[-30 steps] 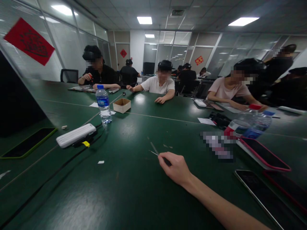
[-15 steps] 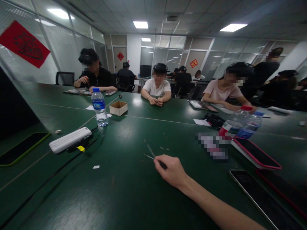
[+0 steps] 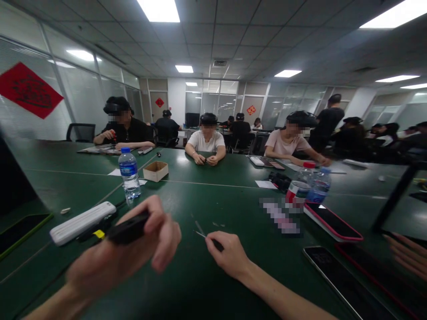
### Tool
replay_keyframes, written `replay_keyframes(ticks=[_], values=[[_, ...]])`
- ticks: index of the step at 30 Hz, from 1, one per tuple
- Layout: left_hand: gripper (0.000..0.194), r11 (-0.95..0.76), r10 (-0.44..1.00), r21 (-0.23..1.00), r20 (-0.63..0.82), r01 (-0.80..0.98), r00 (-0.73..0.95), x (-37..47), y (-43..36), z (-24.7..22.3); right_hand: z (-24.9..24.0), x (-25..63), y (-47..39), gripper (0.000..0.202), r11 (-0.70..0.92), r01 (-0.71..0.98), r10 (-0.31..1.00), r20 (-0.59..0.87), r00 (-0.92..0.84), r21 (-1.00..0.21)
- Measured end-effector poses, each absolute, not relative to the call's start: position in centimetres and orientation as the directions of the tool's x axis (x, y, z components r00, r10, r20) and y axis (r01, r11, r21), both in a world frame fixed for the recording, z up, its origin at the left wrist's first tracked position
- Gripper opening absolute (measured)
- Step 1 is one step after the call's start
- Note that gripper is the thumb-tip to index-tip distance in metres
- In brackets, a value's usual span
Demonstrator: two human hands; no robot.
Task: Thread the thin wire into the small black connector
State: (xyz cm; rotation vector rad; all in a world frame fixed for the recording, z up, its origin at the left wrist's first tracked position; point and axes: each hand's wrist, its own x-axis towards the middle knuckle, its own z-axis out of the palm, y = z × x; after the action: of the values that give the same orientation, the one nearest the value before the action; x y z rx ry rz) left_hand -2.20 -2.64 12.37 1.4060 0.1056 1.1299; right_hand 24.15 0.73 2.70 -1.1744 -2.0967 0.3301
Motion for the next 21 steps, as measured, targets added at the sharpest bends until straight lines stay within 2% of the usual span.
replay_keyframes(ticks=[3,4,6,7,8,10,12,14,16,21], values=[[0.038,-0.129,0.664,0.858,0.447,-0.498,0.599,0.8,0.4,10.2,3.0,24.7,1.4,0.032,0.425,0.627,0.89,0.428,-0.156,-0.653],[0.036,-0.141,0.676,0.881,0.419,-0.451,0.607,1.6,1.4,8.9,3.2,24.9,1.6,0.034,0.376,0.614,0.907,0.41,-0.092,-0.694],[0.029,-0.236,0.734,0.945,0.325,-0.226,0.596,2.4,2.8,5.9,3.3,25.3,1.8,0.038,0.32,0.591,0.92,0.392,-0.007,-0.741],[0.027,-0.327,0.765,0.944,0.287,-0.037,0.576,2.5,3.1,4.5,3.3,25.4,1.8,0.038,0.326,0.591,0.916,0.402,-0.003,-0.738],[0.027,-0.421,0.782,0.895,0.277,0.147,0.558,2.4,3.3,3.2,3.3,25.4,1.6,0.037,0.362,0.599,0.902,0.43,-0.033,-0.714],[0.028,-0.537,0.769,0.772,0.282,0.339,0.574,2.0,3.5,1.4,3.0,25.3,1.1,0.032,0.508,0.62,0.839,0.506,-0.199,-0.598],[0.028,-0.575,0.773,0.703,0.3,0.418,0.559,1.6,3.8,0.5,2.6,25.0,0.6,0.027,0.666,0.608,0.73,0.546,-0.411,-0.431],[0.029,-0.572,0.798,0.673,0.322,0.469,0.51,1.5,4.2,0.2,2.4,24.7,0.2,0.025,0.748,0.586,0.648,0.53,-0.547,-0.31],[0.032,-0.573,0.809,0.645,0.345,0.507,0.476,1.5,4.7,0.1,2.3,24.6,0.2,0.024,0.749,0.602,0.644,0.515,-0.566,-0.275],[0.034,-0.604,0.788,0.605,0.356,0.518,0.503,1.4,5.0,0.0,2.7,24.5,0.4,0.025,0.671,0.673,0.72,0.491,-0.491,-0.311]])
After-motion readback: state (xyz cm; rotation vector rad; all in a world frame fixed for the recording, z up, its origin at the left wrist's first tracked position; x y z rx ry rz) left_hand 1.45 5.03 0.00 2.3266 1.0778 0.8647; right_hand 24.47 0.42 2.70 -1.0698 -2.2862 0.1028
